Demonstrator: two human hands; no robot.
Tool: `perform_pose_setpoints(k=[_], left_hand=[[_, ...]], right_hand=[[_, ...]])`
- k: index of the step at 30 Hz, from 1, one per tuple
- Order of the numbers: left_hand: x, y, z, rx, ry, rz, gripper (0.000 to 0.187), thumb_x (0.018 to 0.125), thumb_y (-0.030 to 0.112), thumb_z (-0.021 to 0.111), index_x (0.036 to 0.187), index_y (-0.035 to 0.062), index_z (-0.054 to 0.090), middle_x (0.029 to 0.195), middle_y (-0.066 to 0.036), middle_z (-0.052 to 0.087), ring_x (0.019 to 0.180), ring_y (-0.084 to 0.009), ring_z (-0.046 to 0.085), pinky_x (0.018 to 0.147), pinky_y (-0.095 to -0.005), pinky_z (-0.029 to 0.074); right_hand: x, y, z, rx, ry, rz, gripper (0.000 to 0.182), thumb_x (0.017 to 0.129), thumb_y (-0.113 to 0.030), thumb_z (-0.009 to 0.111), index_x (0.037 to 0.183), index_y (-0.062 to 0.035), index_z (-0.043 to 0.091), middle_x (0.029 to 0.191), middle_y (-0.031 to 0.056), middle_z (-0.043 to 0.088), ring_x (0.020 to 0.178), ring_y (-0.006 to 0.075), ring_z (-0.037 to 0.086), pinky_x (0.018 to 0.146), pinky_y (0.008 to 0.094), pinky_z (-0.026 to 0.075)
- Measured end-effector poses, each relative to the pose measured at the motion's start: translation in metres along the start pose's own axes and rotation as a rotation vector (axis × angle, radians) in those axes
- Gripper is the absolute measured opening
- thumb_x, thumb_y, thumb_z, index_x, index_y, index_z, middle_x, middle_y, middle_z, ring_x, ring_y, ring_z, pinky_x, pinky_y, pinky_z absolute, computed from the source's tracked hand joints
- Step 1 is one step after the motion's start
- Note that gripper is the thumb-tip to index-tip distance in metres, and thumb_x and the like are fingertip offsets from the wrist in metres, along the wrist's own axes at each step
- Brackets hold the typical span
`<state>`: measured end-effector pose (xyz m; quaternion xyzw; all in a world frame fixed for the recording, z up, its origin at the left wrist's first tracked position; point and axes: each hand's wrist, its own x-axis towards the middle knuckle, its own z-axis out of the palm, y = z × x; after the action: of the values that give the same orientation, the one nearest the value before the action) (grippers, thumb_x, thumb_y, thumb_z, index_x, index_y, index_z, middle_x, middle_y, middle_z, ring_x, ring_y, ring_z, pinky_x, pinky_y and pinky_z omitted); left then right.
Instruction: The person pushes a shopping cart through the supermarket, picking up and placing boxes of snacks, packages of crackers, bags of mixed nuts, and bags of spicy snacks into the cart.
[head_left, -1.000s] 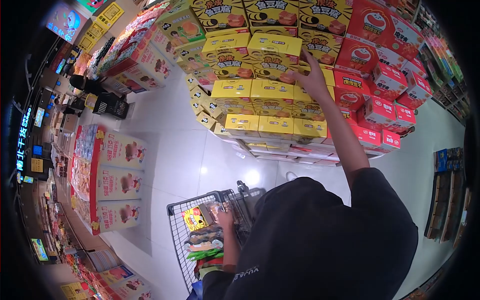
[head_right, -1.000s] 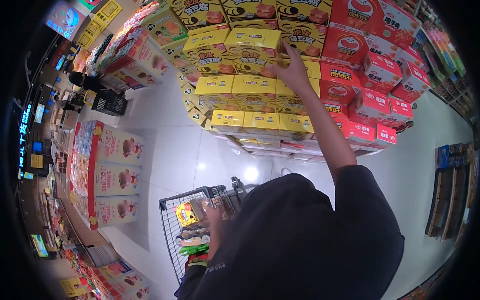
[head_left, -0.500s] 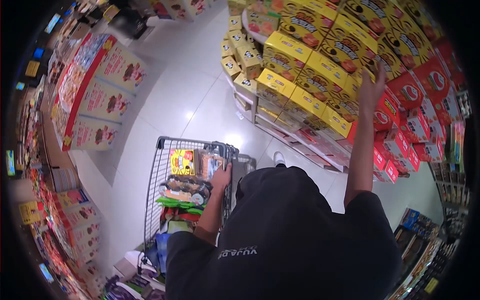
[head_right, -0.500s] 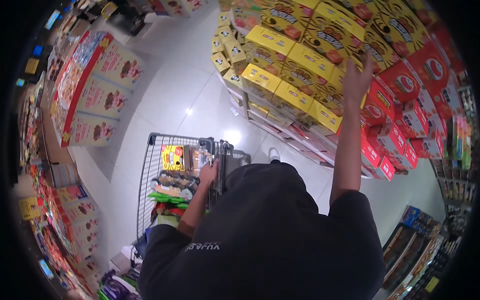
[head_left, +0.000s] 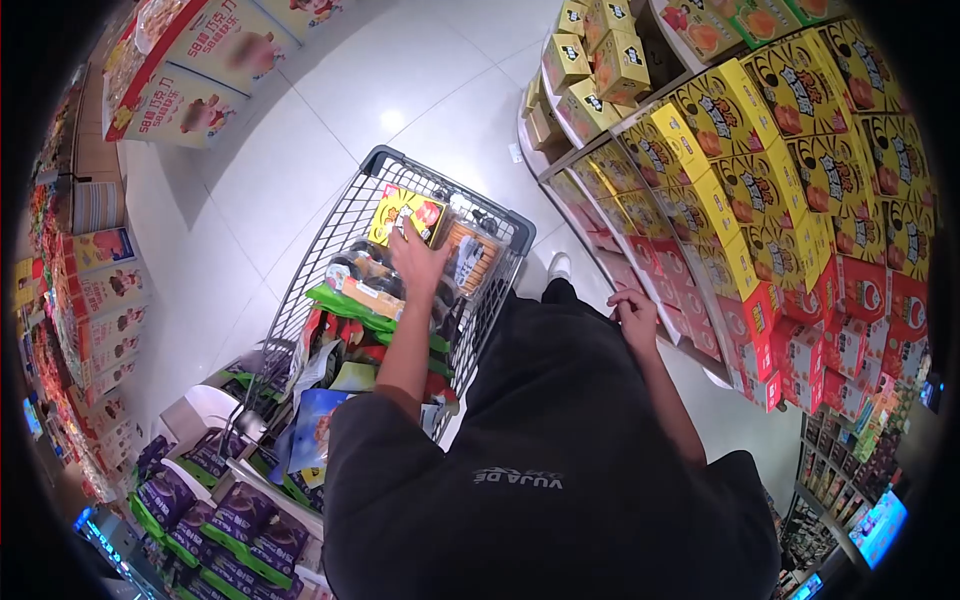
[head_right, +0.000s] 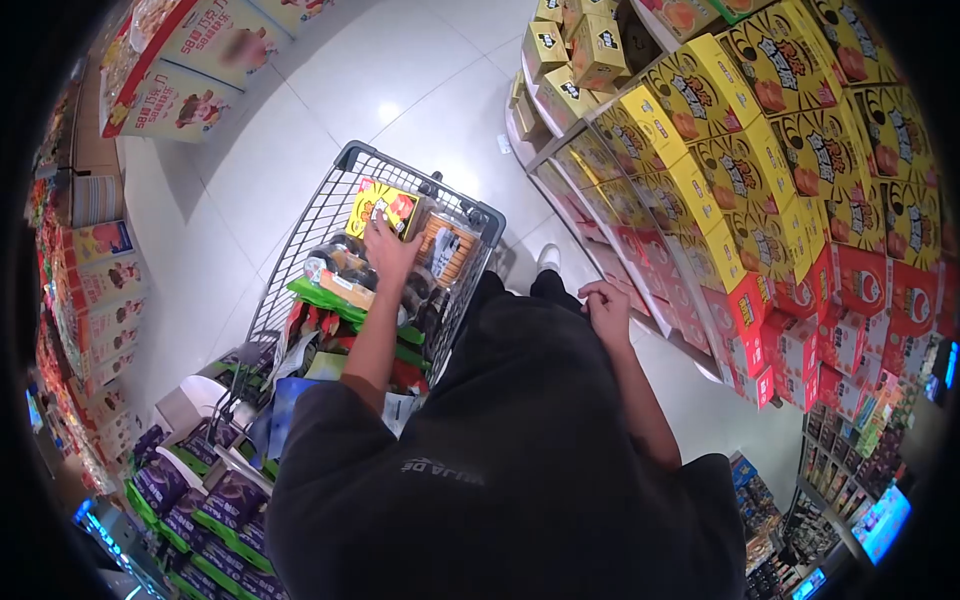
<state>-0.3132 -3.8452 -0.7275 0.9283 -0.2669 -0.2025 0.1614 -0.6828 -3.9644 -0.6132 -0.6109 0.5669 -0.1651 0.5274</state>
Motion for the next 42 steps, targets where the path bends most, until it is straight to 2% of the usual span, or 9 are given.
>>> perform_pose_setpoints(k=[4, 14, 20, 28, 30, 34, 36, 40, 42], left_hand=[[0.055, -0.009, -0.007, 0.283, -0.223, -0.100, 0.141, 0.052, 0.061, 0.085, 0.153, 0.0157, -0.001, 0.154, -0.032, 0.002, 0.145, -0.0421, 0.001, 0.108, -0.0670, 0.018], [0.063, -0.017, -0.043, -0.083, -0.122, -0.104, 0.129, 0.055, 0.047, 0.084, 0.153, 0.0128, 0.008, 0.143, -0.033, 0.026, 0.133, -0.0420, 0.030, 0.111, -0.0453, 0.029], [0.007, 0.061, -0.128, -0.356, -0.124, 0.445, 0.131, 0.048, 0.027, 0.088, 0.152, 0.0086, 0.010, 0.141, -0.030, 0.028, 0.131, -0.0433, 0.031, 0.110, -0.0471, 0.029], [-0.102, 0.224, -0.133, -0.021, -0.219, 1.276, 0.125, 0.043, 0.037, 0.089, 0.148, 0.0089, 0.027, 0.146, -0.031, 0.021, 0.135, -0.0498, 0.022, 0.107, -0.0638, 0.020], [-0.116, 0.254, -0.132, -0.046, -0.233, 1.367, 0.121, 0.047, 0.043, 0.088, 0.148, 0.0104, 0.028, 0.146, -0.031, 0.020, 0.136, -0.0497, 0.021, 0.107, -0.0661, 0.018], [-0.144, 0.310, -0.125, -0.385, -0.218, 1.566, 0.116, 0.055, 0.052, 0.086, 0.148, 0.0121, 0.028, 0.147, -0.032, 0.019, 0.137, -0.0491, 0.020, 0.108, -0.0659, 0.017], [-0.166, 0.340, -0.117, -0.658, -0.121, 1.427, 0.102, 0.069, 0.038, 0.084, 0.146, 0.0026, 0.027, 0.143, -0.027, 0.028, 0.134, -0.0421, 0.030, 0.109, -0.0512, 0.030], [-0.185, 0.400, -0.088, -0.955, -0.649, 1.116, 0.072, 0.083, 0.014, 0.072, 0.141, -0.0025, 0.033, 0.128, -0.020, 0.047, 0.115, -0.0280, 0.052, 0.097, -0.0398, 0.043], [-0.195, 0.433, -0.084, -0.989, -0.680, 1.179, 0.056, 0.087, 0.005, 0.066, 0.136, -0.0034, 0.040, 0.118, -0.017, 0.054, 0.103, -0.0238, 0.059, 0.086, -0.0337, 0.049]], right_hand=[[-0.014, 0.003, -0.009, -0.121, -0.024, 0.032, 0.021, 0.087, 0.000, 0.045, 0.087, 0.0025, 0.066, 0.076, 0.0056, 0.064, 0.060, 0.0104, 0.059, 0.057, 0.0245, 0.049], [-0.047, 0.010, -0.006, -0.011, 0.108, 0.164, 0.021, 0.090, 0.001, 0.044, 0.090, 0.0021, 0.065, 0.082, 0.0065, 0.065, 0.063, 0.0095, 0.059, 0.056, 0.0235, 0.048], [-0.014, -0.054, -0.010, 0.300, 0.034, 0.154, 0.020, 0.092, -0.012, 0.052, 0.107, -0.0016, 0.063, 0.089, 0.0048, 0.067, 0.072, 0.0099, 0.062, 0.060, 0.0229, 0.049], [-0.001, -0.130, -0.023, 0.491, -0.252, -0.058, 0.074, 0.091, -0.027, 0.065, 0.148, -0.0078, 0.022, 0.129, 0.0112, 0.052, 0.109, 0.0192, 0.057, 0.086, 0.0298, 0.051], [-0.013, -0.133, -0.041, 0.191, 0.040, -0.156, 0.089, 0.080, -0.015, 0.077, 0.148, -0.0093, 0.020, 0.129, 0.0115, 0.052, 0.112, 0.0198, 0.055, 0.095, 0.0309, 0.047], [-0.051, -0.141, -0.099, 0.549, 0.250, -0.263, 0.098, 0.068, 0.000, 0.080, 0.146, -0.0051, 0.020, 0.131, 0.0141, 0.050, 0.119, 0.0222, 0.052, 0.100, 0.0329, 0.044], [-0.060, -0.129, -0.127, 0.536, 0.381, -0.359, 0.095, 0.068, -0.006, 0.081, 0.144, -0.0045, 0.024, 0.131, 0.0152, 0.049, 0.126, 0.0230, 0.047, 0.105, 0.0365, 0.038], [-0.082, -0.144, -0.189, 0.574, 0.503, -0.546, 0.099, 0.064, -0.021, 0.086, 0.142, -0.0044, 0.028, 0.132, 0.0152, 0.048, 0.126, 0.0261, 0.046, 0.106, 0.0380, 0.037], [-0.091, -0.150, -0.221, -0.169, 0.811, -0.402, 0.092, 0.064, -0.027, 0.086, 0.138, -0.0032, 0.036, 0.131, 0.0153, 0.049, 0.124, 0.0293, 0.048, 0.105, 0.0395, 0.038]])
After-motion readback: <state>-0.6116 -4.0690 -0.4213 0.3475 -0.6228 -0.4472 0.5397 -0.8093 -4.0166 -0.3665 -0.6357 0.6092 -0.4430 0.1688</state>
